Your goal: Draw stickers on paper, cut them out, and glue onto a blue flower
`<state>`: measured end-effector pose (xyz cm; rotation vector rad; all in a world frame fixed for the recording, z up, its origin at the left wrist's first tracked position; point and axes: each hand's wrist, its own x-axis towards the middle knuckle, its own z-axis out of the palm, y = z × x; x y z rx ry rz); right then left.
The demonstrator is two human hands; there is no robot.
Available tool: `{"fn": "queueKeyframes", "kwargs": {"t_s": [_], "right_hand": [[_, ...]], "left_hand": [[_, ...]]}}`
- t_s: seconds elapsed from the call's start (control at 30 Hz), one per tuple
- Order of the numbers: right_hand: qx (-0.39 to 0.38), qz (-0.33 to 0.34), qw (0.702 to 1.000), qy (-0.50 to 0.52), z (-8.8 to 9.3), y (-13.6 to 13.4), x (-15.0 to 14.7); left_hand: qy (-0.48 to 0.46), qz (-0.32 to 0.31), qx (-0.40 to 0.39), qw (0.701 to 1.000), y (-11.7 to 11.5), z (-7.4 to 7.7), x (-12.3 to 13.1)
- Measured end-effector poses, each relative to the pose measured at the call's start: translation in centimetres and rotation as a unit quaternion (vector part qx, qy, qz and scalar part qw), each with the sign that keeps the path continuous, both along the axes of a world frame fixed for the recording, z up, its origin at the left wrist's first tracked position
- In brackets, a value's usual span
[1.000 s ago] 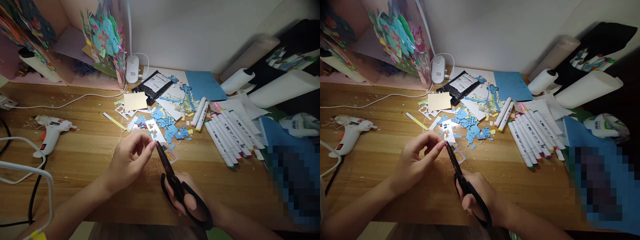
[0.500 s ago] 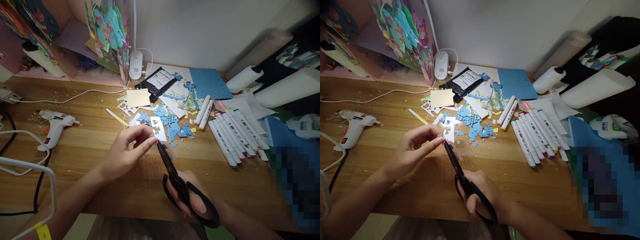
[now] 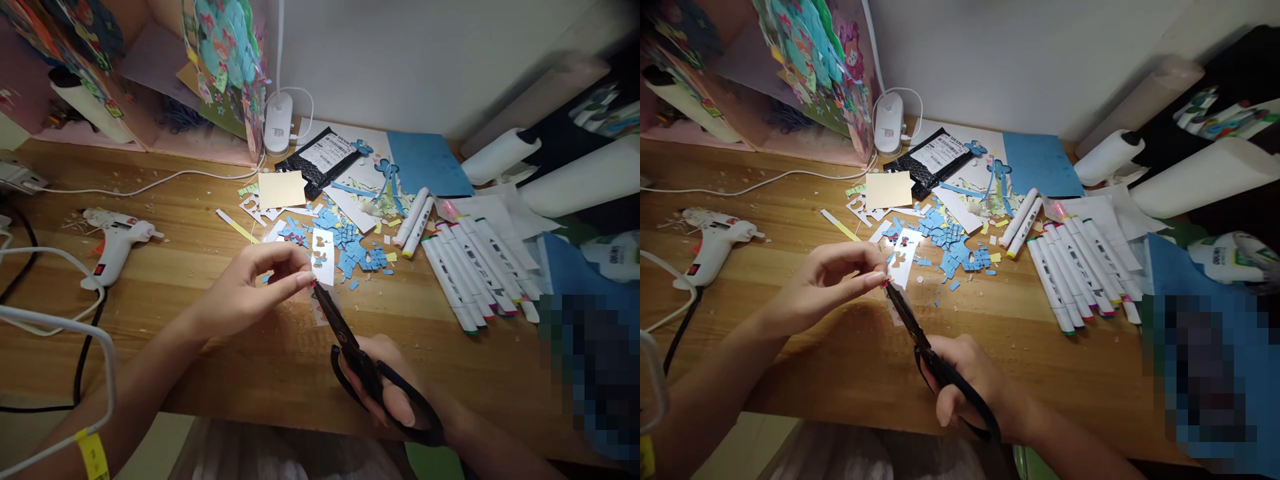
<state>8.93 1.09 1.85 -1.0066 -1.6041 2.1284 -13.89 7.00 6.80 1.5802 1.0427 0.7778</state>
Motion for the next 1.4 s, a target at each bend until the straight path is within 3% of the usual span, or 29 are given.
{"fn": "queueKeyframes", "kwargs": {"t_s": [0.2,0.67,1.03,1.27,1.4], "right_hand": [[0.006,0.001,1.000,0.004,-0.2,0.0,0.0],[-0.018,0.029,0.999,0.033,0.3,-0.8,-0.4],[-0.017,0.001,0.998,0.066,-0.2,-0.7,-0.3],[-0.077,-0.032,0.993,0.088,-1.1,-1.4,-0.4],[-0.102,-0.009,0.987,0.123,-1.4,-1.3,-0.4]], "left_hand": [[-0.005,0.004,-0.008,1.000,0.1,0.0,-0.1],[-0.047,0.122,0.029,0.991,-1.3,-1.2,2.0],[-0.064,0.092,-0.019,0.994,-1.6,-1.6,2.7],[-0.062,0.058,-0.055,0.995,-1.8,-1.1,2.5],[-0.058,0.050,-0.075,0.994,-1.6,-0.9,2.5]]}}
